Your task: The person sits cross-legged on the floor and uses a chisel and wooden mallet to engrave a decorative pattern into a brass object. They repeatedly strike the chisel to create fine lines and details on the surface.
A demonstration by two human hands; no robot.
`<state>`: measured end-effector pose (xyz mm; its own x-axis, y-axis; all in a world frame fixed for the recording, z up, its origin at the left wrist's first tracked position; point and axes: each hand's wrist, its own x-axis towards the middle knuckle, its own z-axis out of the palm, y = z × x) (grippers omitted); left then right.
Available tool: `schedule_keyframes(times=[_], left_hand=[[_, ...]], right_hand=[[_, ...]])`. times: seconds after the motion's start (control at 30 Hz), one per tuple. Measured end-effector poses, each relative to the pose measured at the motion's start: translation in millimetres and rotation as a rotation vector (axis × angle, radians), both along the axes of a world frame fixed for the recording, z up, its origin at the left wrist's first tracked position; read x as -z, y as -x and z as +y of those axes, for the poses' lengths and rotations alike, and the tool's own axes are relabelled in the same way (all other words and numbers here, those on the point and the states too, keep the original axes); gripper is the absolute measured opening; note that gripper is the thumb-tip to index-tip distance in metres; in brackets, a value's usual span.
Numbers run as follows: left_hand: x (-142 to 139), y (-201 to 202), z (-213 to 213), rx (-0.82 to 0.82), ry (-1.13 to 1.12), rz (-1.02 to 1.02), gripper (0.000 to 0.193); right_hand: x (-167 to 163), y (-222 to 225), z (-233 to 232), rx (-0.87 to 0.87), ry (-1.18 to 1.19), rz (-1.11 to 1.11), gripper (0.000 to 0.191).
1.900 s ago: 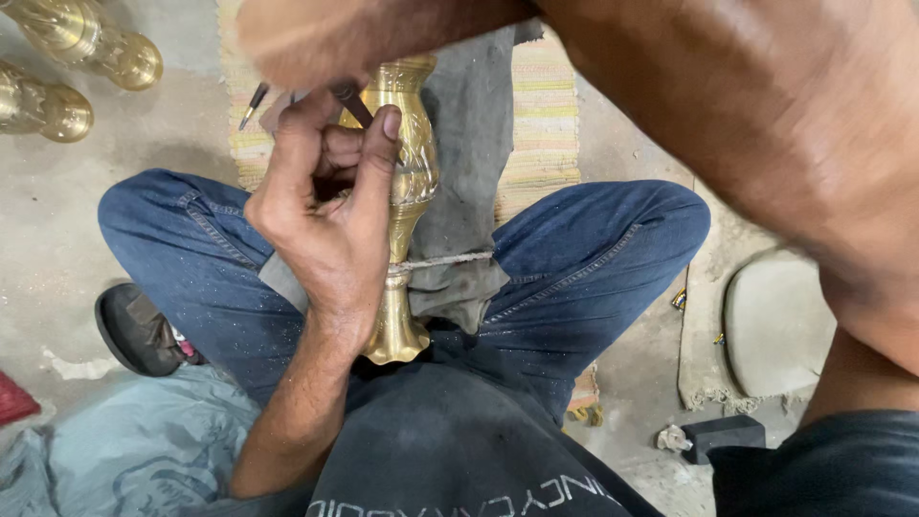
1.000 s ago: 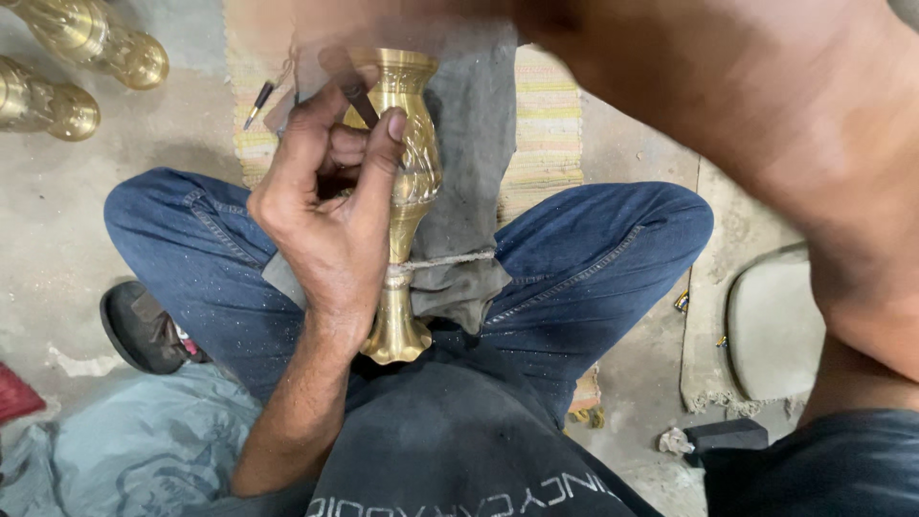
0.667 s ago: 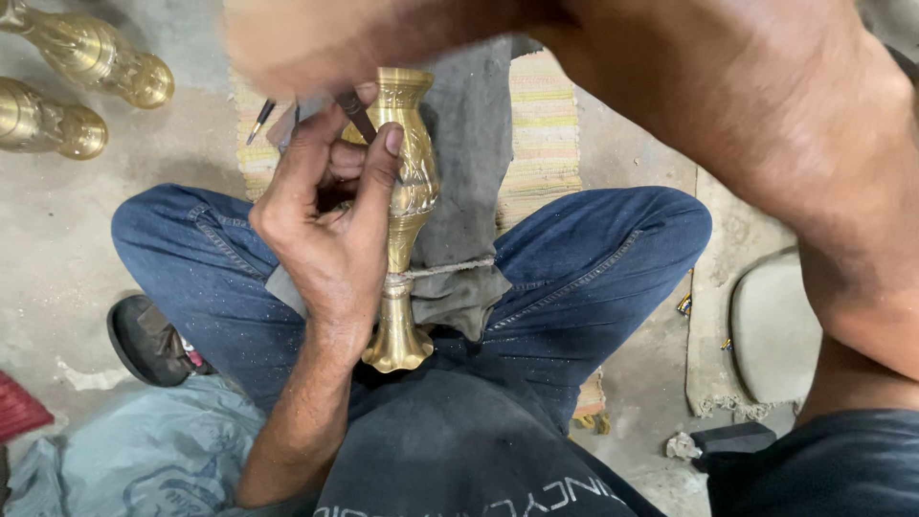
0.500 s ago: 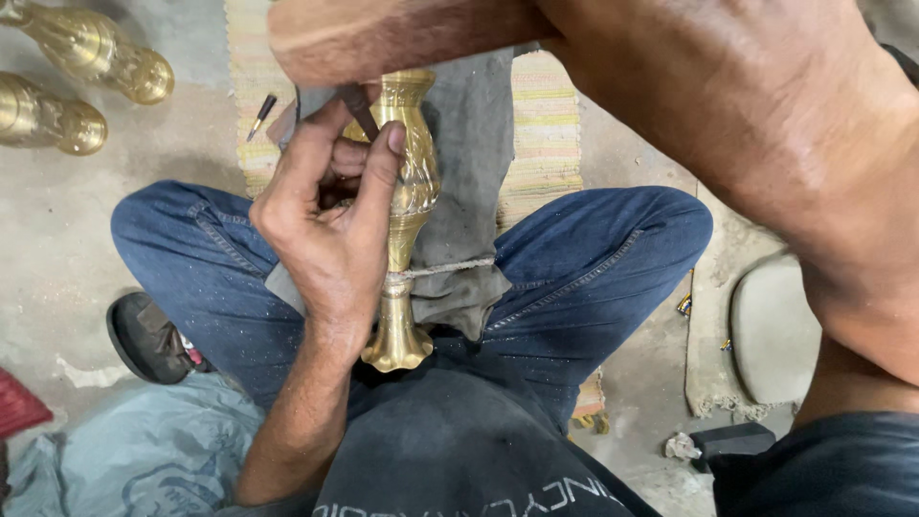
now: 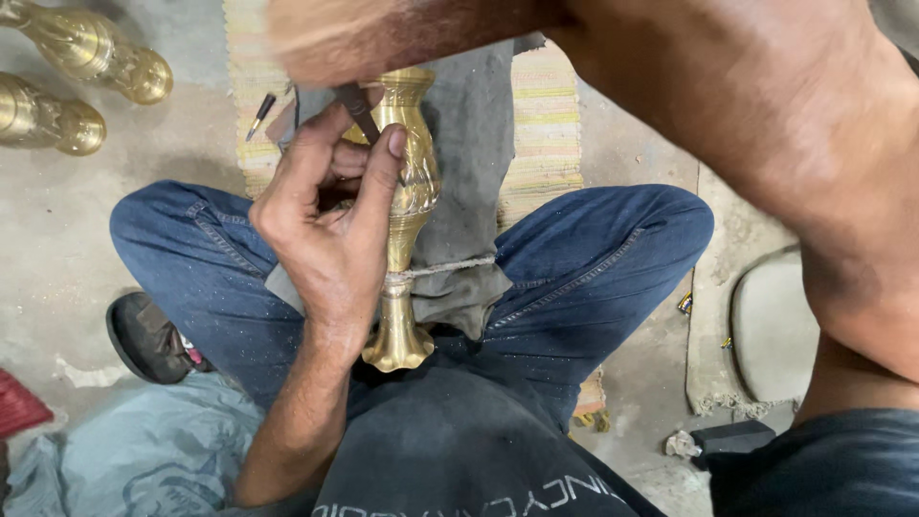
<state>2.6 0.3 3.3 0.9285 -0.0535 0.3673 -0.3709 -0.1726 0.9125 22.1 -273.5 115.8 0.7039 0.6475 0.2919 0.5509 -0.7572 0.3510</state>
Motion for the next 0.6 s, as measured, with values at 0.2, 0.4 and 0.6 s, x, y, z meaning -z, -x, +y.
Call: schedule_keyframes(times=[0.2, 0.4, 0.6], left_hand=[[8, -1, 2, 0.006, 0.001, -0.006, 0.021], [8, -4, 10, 0.019, 0.250, -0.019, 0.020], [2, 9, 1, -0.099, 0.201, -0.018, 0.023]], right_hand=[[0, 5, 1, 0.046, 0.028, 0.023, 0.022], [1, 4, 12, 0.105, 0.089, -0.035, 0.028], [6, -5, 9, 0.068, 0.006, 0.005, 0.022]])
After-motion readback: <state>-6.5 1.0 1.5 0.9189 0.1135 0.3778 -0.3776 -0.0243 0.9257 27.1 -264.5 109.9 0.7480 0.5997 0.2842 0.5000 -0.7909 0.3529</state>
